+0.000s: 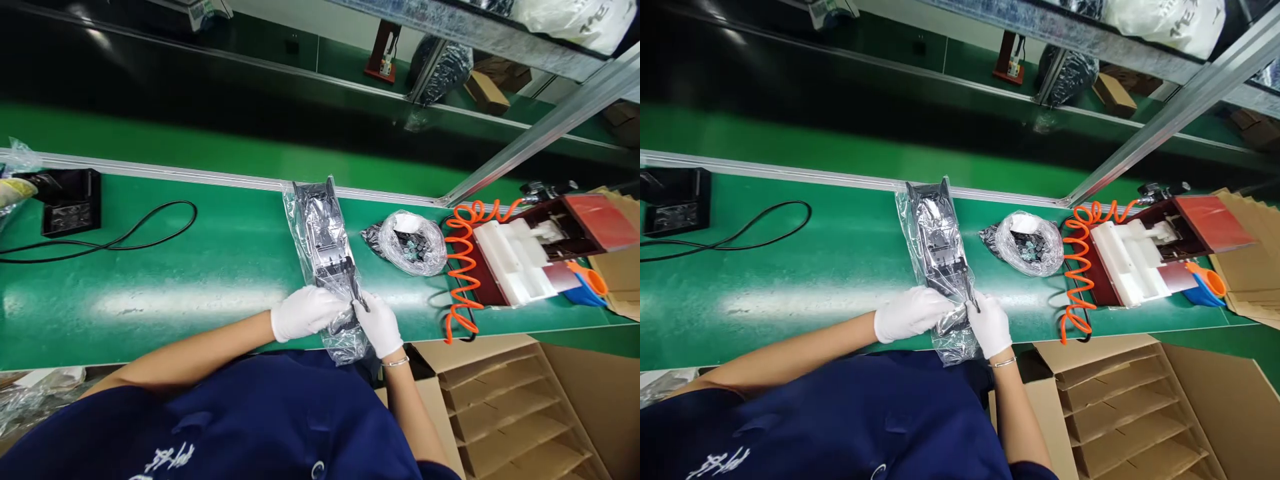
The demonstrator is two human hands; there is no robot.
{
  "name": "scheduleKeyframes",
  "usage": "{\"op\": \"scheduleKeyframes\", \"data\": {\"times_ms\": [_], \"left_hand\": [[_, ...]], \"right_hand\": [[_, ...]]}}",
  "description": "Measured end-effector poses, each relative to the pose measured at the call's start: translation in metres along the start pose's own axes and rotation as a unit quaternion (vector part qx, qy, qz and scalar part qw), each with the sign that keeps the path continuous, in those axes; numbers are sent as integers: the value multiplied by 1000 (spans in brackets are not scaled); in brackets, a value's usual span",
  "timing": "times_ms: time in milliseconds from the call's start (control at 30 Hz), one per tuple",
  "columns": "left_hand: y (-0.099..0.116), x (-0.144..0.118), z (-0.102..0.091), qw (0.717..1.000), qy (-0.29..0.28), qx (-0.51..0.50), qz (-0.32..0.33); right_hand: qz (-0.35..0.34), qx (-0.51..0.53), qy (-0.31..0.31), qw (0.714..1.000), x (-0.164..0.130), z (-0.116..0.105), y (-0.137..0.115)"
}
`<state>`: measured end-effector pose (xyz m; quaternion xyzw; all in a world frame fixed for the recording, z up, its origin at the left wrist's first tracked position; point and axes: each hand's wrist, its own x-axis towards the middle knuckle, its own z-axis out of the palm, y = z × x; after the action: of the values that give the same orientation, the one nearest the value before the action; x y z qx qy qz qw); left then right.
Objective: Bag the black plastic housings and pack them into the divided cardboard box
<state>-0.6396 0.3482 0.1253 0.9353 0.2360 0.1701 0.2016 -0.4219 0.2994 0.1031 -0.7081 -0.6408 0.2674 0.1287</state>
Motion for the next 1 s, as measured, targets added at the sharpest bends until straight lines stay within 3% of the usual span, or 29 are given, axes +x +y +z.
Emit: {"op": "scheduleKeyframes", "data": {"times_ms": [133, 200, 333, 500, 633, 800, 1000], "left_hand": [[-42, -7, -26, 972, 134, 50, -186], [-64, -9, -36, 957, 158, 71, -235], [-89, -13, -37, 961, 128, 70, -236], [-93, -23, -26, 960, 112, 51, -251], [-88, -36, -27, 959, 74, 87, -258], [-78, -43, -30, 969, 3, 114, -217], [-78, -32, -54, 977, 48, 129, -161]], "right_hand": [[33, 27, 38, 998, -8, -4, 13], [57, 75, 58, 994, -11, -11, 21], [128, 210, 68, 967, -12, -24, 33], [165, 348, 45, 922, -12, -32, 39], [171, 393, 27, 903, -13, -33, 43], [190, 417, 34, 888, -16, -31, 51], [200, 413, 42, 888, -19, -29, 57]]}}
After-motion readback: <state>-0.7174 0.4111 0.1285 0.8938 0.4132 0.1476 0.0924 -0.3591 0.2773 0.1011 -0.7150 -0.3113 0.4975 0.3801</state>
